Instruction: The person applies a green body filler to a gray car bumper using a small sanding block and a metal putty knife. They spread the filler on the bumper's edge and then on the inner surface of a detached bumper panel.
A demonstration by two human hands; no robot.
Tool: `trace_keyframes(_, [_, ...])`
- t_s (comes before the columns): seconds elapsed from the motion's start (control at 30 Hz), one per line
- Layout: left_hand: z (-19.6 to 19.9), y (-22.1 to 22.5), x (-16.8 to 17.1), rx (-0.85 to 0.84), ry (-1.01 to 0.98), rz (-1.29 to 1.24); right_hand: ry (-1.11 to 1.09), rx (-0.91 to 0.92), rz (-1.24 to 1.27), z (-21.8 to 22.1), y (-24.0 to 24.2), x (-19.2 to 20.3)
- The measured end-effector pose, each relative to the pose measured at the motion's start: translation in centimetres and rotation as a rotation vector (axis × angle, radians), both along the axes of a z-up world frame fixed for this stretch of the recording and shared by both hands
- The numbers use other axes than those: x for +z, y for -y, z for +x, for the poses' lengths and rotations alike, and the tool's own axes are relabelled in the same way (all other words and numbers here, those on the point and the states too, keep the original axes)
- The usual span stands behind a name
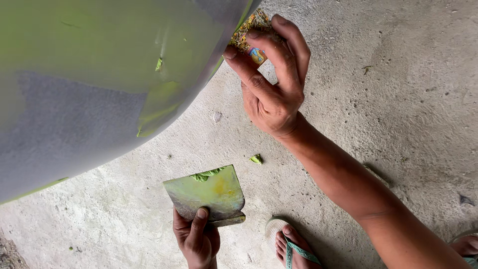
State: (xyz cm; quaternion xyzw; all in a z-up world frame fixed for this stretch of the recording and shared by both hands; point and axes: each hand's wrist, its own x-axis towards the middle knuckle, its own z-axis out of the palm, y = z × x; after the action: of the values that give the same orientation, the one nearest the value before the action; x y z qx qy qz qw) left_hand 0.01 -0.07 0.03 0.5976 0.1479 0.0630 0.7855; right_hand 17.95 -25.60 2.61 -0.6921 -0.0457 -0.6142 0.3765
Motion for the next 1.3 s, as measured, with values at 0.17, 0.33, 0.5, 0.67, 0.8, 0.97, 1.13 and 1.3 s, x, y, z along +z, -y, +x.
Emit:
trace_keyframes(0.17, [-0.1,-0.1,-0.1,0.005,-0.023,-0.006,0.016,0.018,0.015,-0.6,-1.0,0.1])
trace_keyframes(0.33, [0.2,0.0,0.3,-0.008,0.01,0.008,-0.087,0.026,0.049,-1.9,-1.8,-0.8])
trace_keyframes(0.5, [1.6,1.0,1.7,-0.058,0.028,0.004,-0.239,0.835,0.454,-6.1,-0.2,-0.7])
trace_keyframes(0.67, [3.2,2.8,4.2,-0.198,0.106,0.023,-0.404,1.577,0.796,-9.5,2.2,-0.1])
trace_keyframes(0.8, [3.1,3.5,4.2,-0.25,0.106,-0.029,-0.647,1.409,0.492,-9.7,4.1,0.4])
trace_keyframes(0.97, [2.2,2.9,3.7,-0.17,0.143,-0.022,-0.546,0.993,0.007,-7.4,3.5,-1.7])
trace_keyframes(1.13, [1.2,1.9,2.6,-0.11,0.089,-0.01,-0.061,0.348,-0.072,-1.5,5.9,-2.3])
trace_keyframes(1.3, [1.1,1.7,2.2,-0.094,0.046,-0.028,0.061,0.277,-0.233,0.8,6.0,0.8])
